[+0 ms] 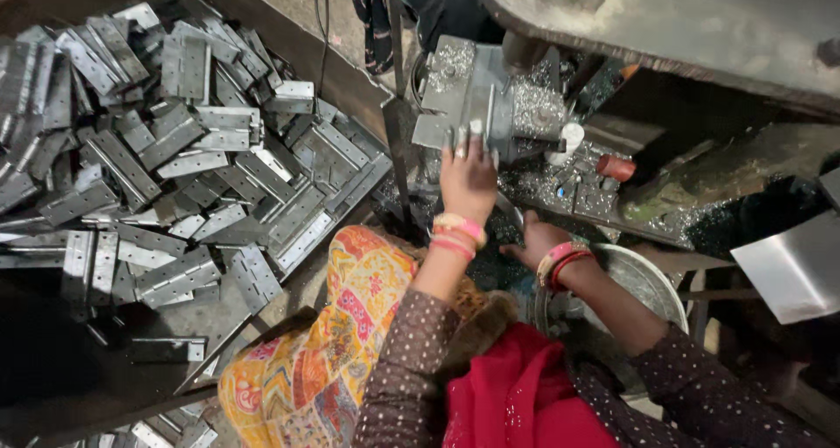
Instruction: The person operates a manual press machine to process metal brackets. They pick brackets from a bin, place them under the press, activate the machine, and then remove the processed items.
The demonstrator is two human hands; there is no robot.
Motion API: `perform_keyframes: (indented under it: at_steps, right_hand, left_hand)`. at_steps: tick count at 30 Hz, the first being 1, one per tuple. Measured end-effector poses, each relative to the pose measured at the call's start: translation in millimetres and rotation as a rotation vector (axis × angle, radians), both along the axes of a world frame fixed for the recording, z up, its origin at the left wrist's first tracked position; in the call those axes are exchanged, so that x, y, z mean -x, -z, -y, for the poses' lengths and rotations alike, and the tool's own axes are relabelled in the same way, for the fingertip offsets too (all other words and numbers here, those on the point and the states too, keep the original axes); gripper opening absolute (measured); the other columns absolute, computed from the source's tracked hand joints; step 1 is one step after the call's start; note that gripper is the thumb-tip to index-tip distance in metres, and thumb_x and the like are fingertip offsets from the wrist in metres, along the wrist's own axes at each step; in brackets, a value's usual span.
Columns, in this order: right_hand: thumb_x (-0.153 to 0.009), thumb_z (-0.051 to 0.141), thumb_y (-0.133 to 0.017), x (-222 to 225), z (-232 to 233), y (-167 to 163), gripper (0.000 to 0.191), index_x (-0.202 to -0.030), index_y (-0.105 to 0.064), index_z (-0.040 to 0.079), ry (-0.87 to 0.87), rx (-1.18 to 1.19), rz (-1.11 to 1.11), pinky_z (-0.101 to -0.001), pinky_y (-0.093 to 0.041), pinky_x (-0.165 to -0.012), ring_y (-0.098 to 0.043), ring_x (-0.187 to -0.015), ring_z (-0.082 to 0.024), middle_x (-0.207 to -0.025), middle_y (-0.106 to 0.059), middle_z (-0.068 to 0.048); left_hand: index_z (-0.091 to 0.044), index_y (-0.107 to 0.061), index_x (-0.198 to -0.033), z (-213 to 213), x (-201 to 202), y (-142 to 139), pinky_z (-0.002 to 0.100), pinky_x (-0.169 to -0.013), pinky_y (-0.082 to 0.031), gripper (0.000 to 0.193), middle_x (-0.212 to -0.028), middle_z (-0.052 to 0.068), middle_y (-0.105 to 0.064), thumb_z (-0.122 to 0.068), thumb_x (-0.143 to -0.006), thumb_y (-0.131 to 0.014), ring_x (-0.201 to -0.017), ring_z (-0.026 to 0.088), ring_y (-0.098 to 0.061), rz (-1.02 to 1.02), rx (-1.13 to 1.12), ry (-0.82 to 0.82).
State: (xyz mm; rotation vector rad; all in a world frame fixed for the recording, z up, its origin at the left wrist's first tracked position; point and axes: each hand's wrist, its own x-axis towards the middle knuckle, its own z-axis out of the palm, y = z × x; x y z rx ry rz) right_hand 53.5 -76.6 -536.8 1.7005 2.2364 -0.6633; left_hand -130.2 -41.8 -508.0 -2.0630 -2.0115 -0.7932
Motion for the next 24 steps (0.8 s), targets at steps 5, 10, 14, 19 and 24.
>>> perform_keyframes:
  at_steps: [5, 10, 14, 19, 24]
  right_hand:
    - [-0.085, 0.055, -0.074, -5, 6, 5, 0.074, -0.121, -0.044, -0.002, 0.009, 0.001, -0.032, -0.0542, -0.056, -0.082, -0.070, -0.094, -0.048, -0.099, -0.071, -0.031]
    - [-0.087, 0.042, -0.070, 3, 52, 42, 0.065, -0.128, -0.039, 0.002, 0.151, -0.106, -0.268, -0.0596, -0.055, -0.069, -0.069, -0.081, -0.052, -0.096, -0.070, -0.031]
    - [-0.094, 0.046, -0.067, 13, 66, 56, 0.066, -0.131, -0.036, 0.001, 0.139, -0.105, -0.111, -0.0599, -0.054, -0.070, -0.070, -0.081, -0.051, -0.087, -0.073, -0.030]
    - [-0.086, 0.046, -0.074, 9, 35, 29, 0.072, -0.126, -0.037, -0.001, 0.136, -0.031, -0.111, -0.0584, -0.056, -0.076, -0.070, -0.086, -0.051, -0.089, -0.071, -0.031]
    - [-0.082, 0.051, -0.078, -4, 17, 9, 0.071, -0.118, -0.041, 0.001, 0.019, -0.045, -0.173, -0.0577, -0.057, -0.073, -0.070, -0.085, -0.050, -0.092, -0.069, -0.029]
  left_hand:
    - [-0.007, -0.078, -0.098, -24, 8, 0, 0.052, -0.111, -0.036, 0.026, -0.124, 0.014, -0.068, -0.022, -0.095, -0.057, -0.125, 0.032, -0.060, -0.008, -0.079, -0.034]
    - [-0.008, -0.078, -0.095, -30, 13, -6, 0.052, -0.116, -0.036, 0.025, -0.125, 0.012, -0.067, -0.023, -0.096, -0.058, -0.125, 0.030, -0.061, -0.017, -0.095, -0.028]
    - [-0.007, -0.077, -0.095, -21, 14, -8, 0.053, -0.113, -0.038, 0.026, -0.125, 0.010, -0.067, -0.021, -0.102, -0.056, -0.123, 0.029, -0.061, 0.093, 0.117, 0.003]
    - [-0.008, -0.078, -0.093, -24, 16, -2, 0.052, -0.109, -0.040, 0.023, -0.124, 0.010, -0.067, -0.022, -0.092, -0.059, -0.125, 0.029, -0.060, 0.079, -0.048, 0.002]
    - [-0.009, -0.079, -0.095, -54, 7, 0, 0.052, -0.109, -0.040, 0.023, -0.129, 0.011, -0.065, -0.021, -0.091, -0.058, -0.125, 0.027, -0.059, 0.015, -0.005, 0.002]
